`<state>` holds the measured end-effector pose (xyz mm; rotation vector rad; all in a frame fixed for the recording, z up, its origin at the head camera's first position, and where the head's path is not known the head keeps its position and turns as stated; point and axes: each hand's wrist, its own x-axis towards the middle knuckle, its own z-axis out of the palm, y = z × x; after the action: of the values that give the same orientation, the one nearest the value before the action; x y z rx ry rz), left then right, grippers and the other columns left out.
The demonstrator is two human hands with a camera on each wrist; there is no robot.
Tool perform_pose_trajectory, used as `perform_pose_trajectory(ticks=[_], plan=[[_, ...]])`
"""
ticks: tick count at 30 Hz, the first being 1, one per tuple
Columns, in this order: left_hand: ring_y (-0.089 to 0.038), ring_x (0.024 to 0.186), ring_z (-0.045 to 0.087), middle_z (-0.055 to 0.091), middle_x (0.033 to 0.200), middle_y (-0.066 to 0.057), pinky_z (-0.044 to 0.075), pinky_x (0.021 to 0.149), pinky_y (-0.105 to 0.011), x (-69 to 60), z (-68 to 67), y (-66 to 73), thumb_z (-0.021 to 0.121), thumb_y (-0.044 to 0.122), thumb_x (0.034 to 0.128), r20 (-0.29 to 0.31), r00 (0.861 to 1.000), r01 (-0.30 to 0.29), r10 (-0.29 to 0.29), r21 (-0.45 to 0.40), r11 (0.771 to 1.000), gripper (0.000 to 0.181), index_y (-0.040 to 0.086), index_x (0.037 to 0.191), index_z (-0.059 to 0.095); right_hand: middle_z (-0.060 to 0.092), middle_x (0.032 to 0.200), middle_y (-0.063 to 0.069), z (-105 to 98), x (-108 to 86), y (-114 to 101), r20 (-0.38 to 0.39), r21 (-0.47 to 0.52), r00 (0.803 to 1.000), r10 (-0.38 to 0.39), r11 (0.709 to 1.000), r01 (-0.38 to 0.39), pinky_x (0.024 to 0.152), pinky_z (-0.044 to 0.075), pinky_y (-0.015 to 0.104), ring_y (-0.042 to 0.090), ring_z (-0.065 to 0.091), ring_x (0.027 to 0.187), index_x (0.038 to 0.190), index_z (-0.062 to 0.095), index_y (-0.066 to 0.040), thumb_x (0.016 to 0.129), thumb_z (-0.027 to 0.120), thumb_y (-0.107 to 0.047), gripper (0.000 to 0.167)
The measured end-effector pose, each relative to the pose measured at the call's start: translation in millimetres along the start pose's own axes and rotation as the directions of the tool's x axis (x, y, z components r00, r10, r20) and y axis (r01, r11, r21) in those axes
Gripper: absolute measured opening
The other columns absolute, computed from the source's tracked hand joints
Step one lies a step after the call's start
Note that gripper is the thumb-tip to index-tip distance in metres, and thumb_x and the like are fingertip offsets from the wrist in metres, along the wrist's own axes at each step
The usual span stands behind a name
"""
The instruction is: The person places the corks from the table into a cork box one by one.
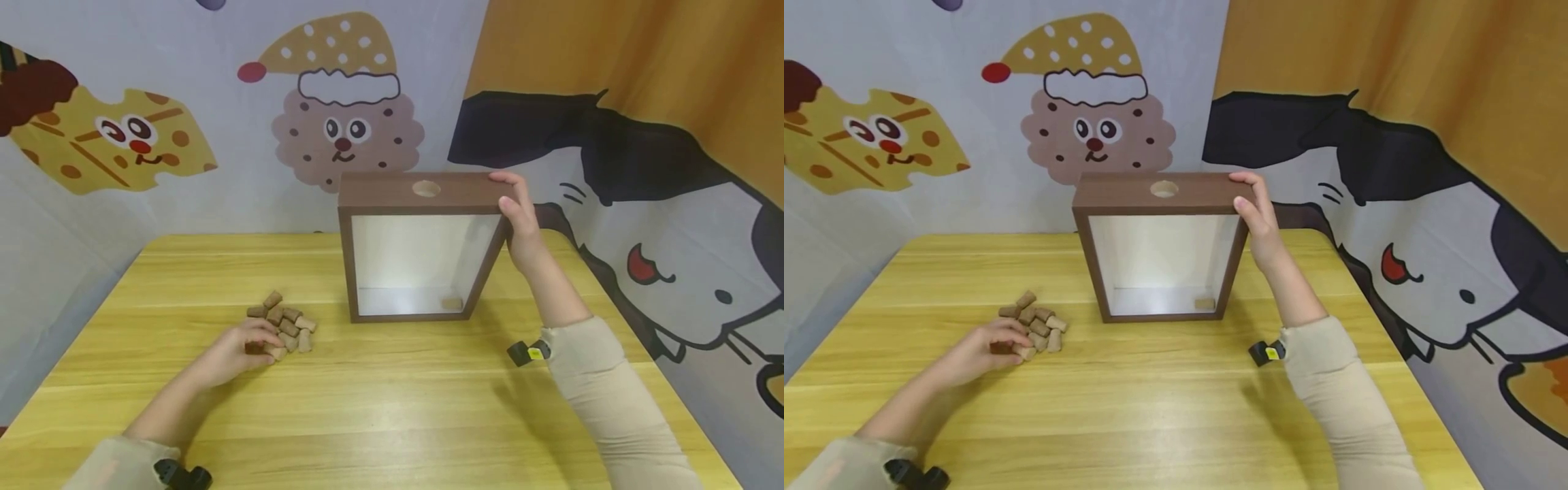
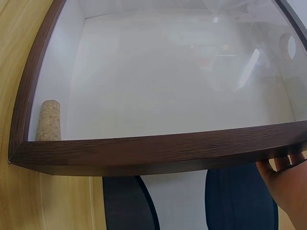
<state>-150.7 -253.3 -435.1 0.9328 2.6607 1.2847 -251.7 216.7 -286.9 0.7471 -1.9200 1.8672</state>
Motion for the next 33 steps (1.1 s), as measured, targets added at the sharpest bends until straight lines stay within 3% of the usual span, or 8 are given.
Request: perform_pose_trajectory(ticks=[8,13,22,28,33], plan=[[-0.018,0.095,0.056,0.061,0.104,0.002,0.052,0.077,-0.030,0.0,0.0,4.4,0.076,0.003,0.0799,-0.010,0.998,0.066,-0.065,0.052,0.996,0.023,0.012,0.101,0.072,0.044,0.129,0.006,0,0.5,0,-0.001,-0.017,1.000,-0.004,1.000,0.004,0.096,0.023,0.041,0.028,0.034,0.120,0.128,0.049,-0.021,0.090,0.053,-0.039,0.043],[-0.016,0.096,0.056,0.063,0.102,0.007,0.052,0.079,-0.032,-0.2,-1.2,4.7,0.076,0.005,0.0804,-0.013,0.998,0.063,-0.062,0.115,0.991,0.022,0.012,0.101,0.073,0.045,0.129,0.006,0,0.9,1,-0.001,-0.015,1.000,-0.007,1.000,0.007,0.096,0.023,0.040,0.028,0.034,0.120,0.129,0.048,-0.020,0.090,0.052,-0.039,0.043],[-0.010,0.085,0.058,0.067,0.097,0.005,0.052,0.072,-0.027,1.5,0.6,9.5,0.075,0.001,0.0794,0.022,0.997,-0.071,0.068,0.199,0.977,0.026,0.009,0.104,0.072,0.045,0.128,0.006,1,0.0,1,-0.015,-0.018,1.000,0.001,1.000,-0.001,0.095,0.024,0.040,0.028,0.035,0.119,0.128,0.049,-0.020,0.090,0.052,-0.040,0.043],[-0.007,0.080,0.056,0.067,0.094,0.008,0.051,0.066,-0.025,6.1,0.7,17.6,0.075,-0.001,0.0791,-0.028,0.994,-0.100,0.106,0.162,0.982,0.028,0.008,0.105,0.072,0.045,0.128,0.006,1,0.5,2,-0.017,-0.018,1.000,-0.004,1.000,0.004,0.095,0.024,0.041,0.028,0.035,0.119,0.128,0.050,-0.020,0.090,0.052,-0.039,0.042],[-0.010,0.075,0.054,0.065,0.098,0.005,0.047,0.058,-0.023,12.5,-1.5,37.3,0.074,-0.003,0.0793,-0.098,0.988,-0.109,0.121,0.120,0.987,0.033,0.006,0.110,0.069,0.045,0.128,0.006,2,0.3,1,-0.021,-0.015,1.000,-0.004,1.000,0.004,0.095,0.023,0.040,0.028,0.034,0.119,0.127,0.050,-0.020,0.090,0.052,-0.038,0.041]])
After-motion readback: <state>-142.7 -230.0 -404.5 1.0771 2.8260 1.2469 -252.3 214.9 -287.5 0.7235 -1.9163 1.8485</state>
